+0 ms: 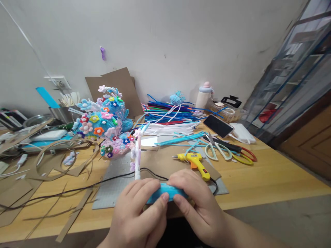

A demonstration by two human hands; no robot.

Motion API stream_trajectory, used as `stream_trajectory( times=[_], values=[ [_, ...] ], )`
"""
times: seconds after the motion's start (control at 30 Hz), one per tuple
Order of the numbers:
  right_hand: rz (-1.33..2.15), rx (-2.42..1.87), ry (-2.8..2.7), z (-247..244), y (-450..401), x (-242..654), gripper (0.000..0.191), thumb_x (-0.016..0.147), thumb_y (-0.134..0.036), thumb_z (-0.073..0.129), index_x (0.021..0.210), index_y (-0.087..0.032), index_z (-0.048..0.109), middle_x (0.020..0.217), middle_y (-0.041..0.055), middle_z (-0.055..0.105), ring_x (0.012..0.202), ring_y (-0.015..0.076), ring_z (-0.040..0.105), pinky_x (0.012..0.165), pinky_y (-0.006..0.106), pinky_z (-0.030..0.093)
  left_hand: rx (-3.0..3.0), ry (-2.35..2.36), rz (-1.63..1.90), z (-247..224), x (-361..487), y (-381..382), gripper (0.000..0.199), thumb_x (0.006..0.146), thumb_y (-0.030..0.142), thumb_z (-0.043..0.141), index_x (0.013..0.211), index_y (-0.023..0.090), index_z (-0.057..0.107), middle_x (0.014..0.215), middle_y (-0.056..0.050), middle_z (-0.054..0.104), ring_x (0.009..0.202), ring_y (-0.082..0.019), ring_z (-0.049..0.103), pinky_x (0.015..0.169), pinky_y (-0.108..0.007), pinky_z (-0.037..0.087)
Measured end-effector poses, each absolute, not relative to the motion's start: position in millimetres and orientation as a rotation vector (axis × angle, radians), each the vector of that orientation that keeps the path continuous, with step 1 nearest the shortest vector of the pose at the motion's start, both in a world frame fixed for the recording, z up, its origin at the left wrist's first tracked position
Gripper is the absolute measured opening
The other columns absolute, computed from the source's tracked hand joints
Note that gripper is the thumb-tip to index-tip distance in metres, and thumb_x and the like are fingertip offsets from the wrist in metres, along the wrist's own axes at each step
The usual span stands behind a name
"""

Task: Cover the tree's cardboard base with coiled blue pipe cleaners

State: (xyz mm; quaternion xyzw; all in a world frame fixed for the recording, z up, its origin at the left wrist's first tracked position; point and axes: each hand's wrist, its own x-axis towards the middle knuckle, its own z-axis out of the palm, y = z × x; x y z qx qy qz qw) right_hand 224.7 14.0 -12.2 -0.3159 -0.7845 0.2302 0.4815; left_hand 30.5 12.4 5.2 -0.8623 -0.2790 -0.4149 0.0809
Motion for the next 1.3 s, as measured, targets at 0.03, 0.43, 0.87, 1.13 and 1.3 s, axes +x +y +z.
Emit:
stream_trajectory(
  times=[0.03, 0.43, 0.87, 1.13, 1.3],
  values=[
    [0.556, -0.771, -1.918, -12, 13, 224, 0.023, 0.094, -0.017, 0.051, 0.115, -0.024, 0.057, 0.103, 0.0044, 0.067, 0.095, 0.0213, 0.062, 0.085, 0.039, 0.046, -2.567, -0.853, -1.235, 9, 33, 12, 0.023, 0.08, 0.002, 0.054, 0.096, 0.017, 0.062, 0.098, -0.009, 0.068, 0.087, -0.018, 0.065, 0.07, -0.031, 0.056],
    [0.532, -0.792, -1.986, -10, 13, 220, 0.018, 0.098, -0.022, 0.047, 0.113, -0.024, 0.056, 0.1, 0.0045, 0.067, 0.092, 0.022, 0.061, 0.082, 0.039, 0.044, -2.522, -0.853, -1.299, 3, 29, 10, 0.034, 0.077, 0.005, 0.056, 0.109, 0.016, 0.061, 0.099, -0.009, 0.071, 0.092, -0.018, 0.068, 0.088, -0.037, 0.056],
    [0.469, -0.722, -2.083, -6, 12, 222, 0.029, 0.096, -0.029, 0.05, 0.125, -0.022, 0.05, 0.111, 0.0083, 0.067, 0.096, 0.0245, 0.06, 0.084, 0.042, 0.046, -2.483, -0.886, -1.288, 10, 34, 9, 0.026, 0.077, 0.004, 0.058, 0.097, 0.019, 0.064, 0.091, -0.007, 0.075, 0.079, -0.017, 0.07, 0.071, -0.031, 0.059],
    [0.532, -0.752, -1.96, -10, 11, 219, 0.024, 0.094, -0.021, 0.051, 0.117, -0.025, 0.055, 0.102, 0.0052, 0.067, 0.091, 0.0226, 0.061, 0.081, 0.04, 0.045, -2.509, -0.87, -1.287, 2, 36, 10, 0.026, 0.078, 0.002, 0.057, 0.099, 0.017, 0.063, 0.097, -0.01, 0.074, 0.086, -0.019, 0.07, 0.072, -0.032, 0.061],
    [0.576, -0.759, -1.917, -8, 9, 219, 0.022, 0.093, -0.019, 0.052, 0.115, -0.025, 0.056, 0.1, 0.0033, 0.066, 0.091, 0.0213, 0.061, 0.081, 0.038, 0.045, -2.47, -0.888, -1.22, -2, 38, 10, 0.024, 0.078, 0.004, 0.059, 0.097, 0.017, 0.063, 0.1, -0.011, 0.074, 0.089, -0.021, 0.072, 0.079, -0.039, 0.063]
  ],
)
